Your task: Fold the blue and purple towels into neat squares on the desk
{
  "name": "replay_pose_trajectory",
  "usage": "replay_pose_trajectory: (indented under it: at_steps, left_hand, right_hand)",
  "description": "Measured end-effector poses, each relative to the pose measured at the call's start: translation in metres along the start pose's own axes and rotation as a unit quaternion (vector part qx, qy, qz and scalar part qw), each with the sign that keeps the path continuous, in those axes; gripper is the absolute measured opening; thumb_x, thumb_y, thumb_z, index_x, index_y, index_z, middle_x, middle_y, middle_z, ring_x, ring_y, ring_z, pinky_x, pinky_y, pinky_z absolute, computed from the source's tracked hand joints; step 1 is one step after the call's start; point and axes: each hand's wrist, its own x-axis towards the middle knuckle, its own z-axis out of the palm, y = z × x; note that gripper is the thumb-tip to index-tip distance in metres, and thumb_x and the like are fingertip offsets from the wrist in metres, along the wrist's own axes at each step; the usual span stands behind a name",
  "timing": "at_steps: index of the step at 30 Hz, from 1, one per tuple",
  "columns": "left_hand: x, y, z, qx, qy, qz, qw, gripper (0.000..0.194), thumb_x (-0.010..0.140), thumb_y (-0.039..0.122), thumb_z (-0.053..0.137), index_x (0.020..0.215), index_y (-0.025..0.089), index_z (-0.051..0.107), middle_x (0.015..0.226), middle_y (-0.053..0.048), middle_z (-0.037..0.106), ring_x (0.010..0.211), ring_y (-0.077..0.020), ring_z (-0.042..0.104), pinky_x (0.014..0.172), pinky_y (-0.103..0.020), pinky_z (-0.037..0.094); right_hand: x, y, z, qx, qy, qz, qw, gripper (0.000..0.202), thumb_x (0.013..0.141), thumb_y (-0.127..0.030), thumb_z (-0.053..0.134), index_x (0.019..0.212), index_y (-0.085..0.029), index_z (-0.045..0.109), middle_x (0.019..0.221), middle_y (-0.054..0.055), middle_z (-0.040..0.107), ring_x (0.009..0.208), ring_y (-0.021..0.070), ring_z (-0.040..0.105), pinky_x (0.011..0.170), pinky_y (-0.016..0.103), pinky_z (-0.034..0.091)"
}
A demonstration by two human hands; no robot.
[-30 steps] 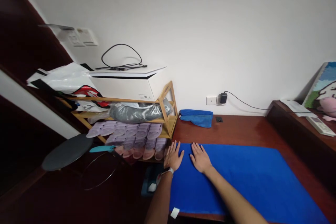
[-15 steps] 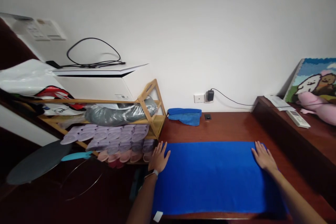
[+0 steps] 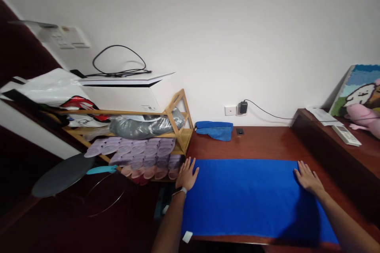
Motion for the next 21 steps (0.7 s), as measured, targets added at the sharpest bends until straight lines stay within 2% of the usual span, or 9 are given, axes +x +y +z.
replay_pose_trajectory:
  at_steps: [2,4,8,11,13,15,17,19,21]
  left_hand:
    - [-0.002,0.001,0.000,-0.008,-0.001,0.000,1.000,0.062,0.106,0.050,0.036,0.162,0.022,0.037,0.169,-0.010,0.036,0.157,-0.0244,0.032,0.128,-0.045,0.026]
    - [-0.003,0.002,0.001,-0.015,0.003,-0.001,1.000,0.063,0.106,0.049,0.036,0.162,0.021,0.035,0.170,-0.010,0.035,0.157,-0.0236,0.032,0.129,-0.045,0.024]
    - [-0.005,0.003,0.002,-0.026,0.015,0.001,1.000,0.064,0.106,0.049,0.036,0.163,0.021,0.033,0.170,-0.010,0.034,0.158,-0.0244,0.029,0.129,-0.047,0.023]
    - [-0.005,0.002,0.004,-0.029,0.013,0.000,1.000,0.065,0.106,0.050,0.036,0.163,0.019,0.035,0.171,-0.012,0.033,0.158,-0.0256,0.028,0.129,-0.047,0.024]
    - [-0.004,0.000,0.006,-0.025,0.009,-0.001,1.000,0.065,0.106,0.050,0.036,0.162,0.019,0.036,0.170,-0.012,0.033,0.158,-0.0259,0.029,0.128,-0.047,0.025]
    - [-0.002,-0.001,0.008,-0.020,0.009,-0.001,1.000,0.065,0.106,0.051,0.035,0.162,0.018,0.036,0.170,-0.013,0.034,0.157,-0.0262,0.030,0.128,-0.047,0.025]
    - [-0.001,-0.002,0.009,-0.015,0.012,-0.001,1.000,0.065,0.106,0.051,0.036,0.162,0.018,0.036,0.170,-0.013,0.034,0.157,-0.0265,0.031,0.128,-0.048,0.026]
    - [0.000,-0.003,0.010,-0.010,0.017,0.000,1.000,0.065,0.106,0.051,0.036,0.162,0.019,0.036,0.170,-0.013,0.034,0.157,-0.0265,0.031,0.127,-0.048,0.027]
    - [0.002,-0.004,0.011,-0.006,0.019,0.002,1.000,0.065,0.105,0.052,0.036,0.161,0.019,0.037,0.170,-0.013,0.034,0.157,-0.0265,0.031,0.127,-0.049,0.028]
  right_hand:
    - [0.003,-0.020,-0.011,-0.005,0.004,0.026,1.000,0.076,0.097,-0.041,0.019,0.159,-0.003,0.038,0.166,0.020,0.037,0.156,0.0319,0.031,0.125,0.058,0.026]
    - [-0.003,-0.066,-0.022,-0.001,0.050,0.018,0.999,0.074,0.098,-0.037,0.018,0.155,0.003,0.042,0.164,0.025,0.039,0.155,0.0352,0.032,0.125,0.058,0.027]
    - [-0.054,-0.230,-0.024,0.059,0.113,-0.183,0.975,0.072,0.104,-0.041,0.016,0.156,0.002,0.042,0.163,0.023,0.042,0.154,0.0339,0.033,0.126,0.053,0.024]
    - [-0.111,-0.352,-0.004,0.096,0.035,-0.345,0.933,0.068,0.106,-0.044,0.024,0.162,-0.009,0.036,0.167,0.014,0.036,0.157,0.0286,0.029,0.129,0.049,0.019]
    - [-0.137,-0.401,0.010,0.103,-0.011,-0.399,0.911,0.067,0.107,-0.047,0.023,0.164,-0.012,0.032,0.169,0.011,0.031,0.158,0.0256,0.025,0.130,0.047,0.016]
    - [-0.146,-0.416,0.018,0.106,-0.031,-0.409,0.906,0.068,0.108,-0.049,0.021,0.165,-0.014,0.029,0.170,0.009,0.028,0.159,0.0242,0.022,0.130,0.048,0.015]
    - [-0.137,-0.395,0.021,0.101,-0.029,-0.387,0.916,0.069,0.107,-0.053,0.021,0.165,-0.016,0.028,0.170,0.009,0.027,0.159,0.0244,0.021,0.130,0.049,0.015]
    - [-0.115,-0.345,0.019,0.086,-0.013,-0.345,0.935,0.070,0.107,-0.055,0.022,0.165,-0.017,0.030,0.170,0.009,0.029,0.159,0.0253,0.023,0.130,0.051,0.016]
    - [-0.087,-0.272,0.015,0.062,0.008,-0.285,0.957,0.069,0.106,-0.053,0.022,0.164,-0.018,0.032,0.169,0.009,0.031,0.158,0.0259,0.025,0.129,0.051,0.017]
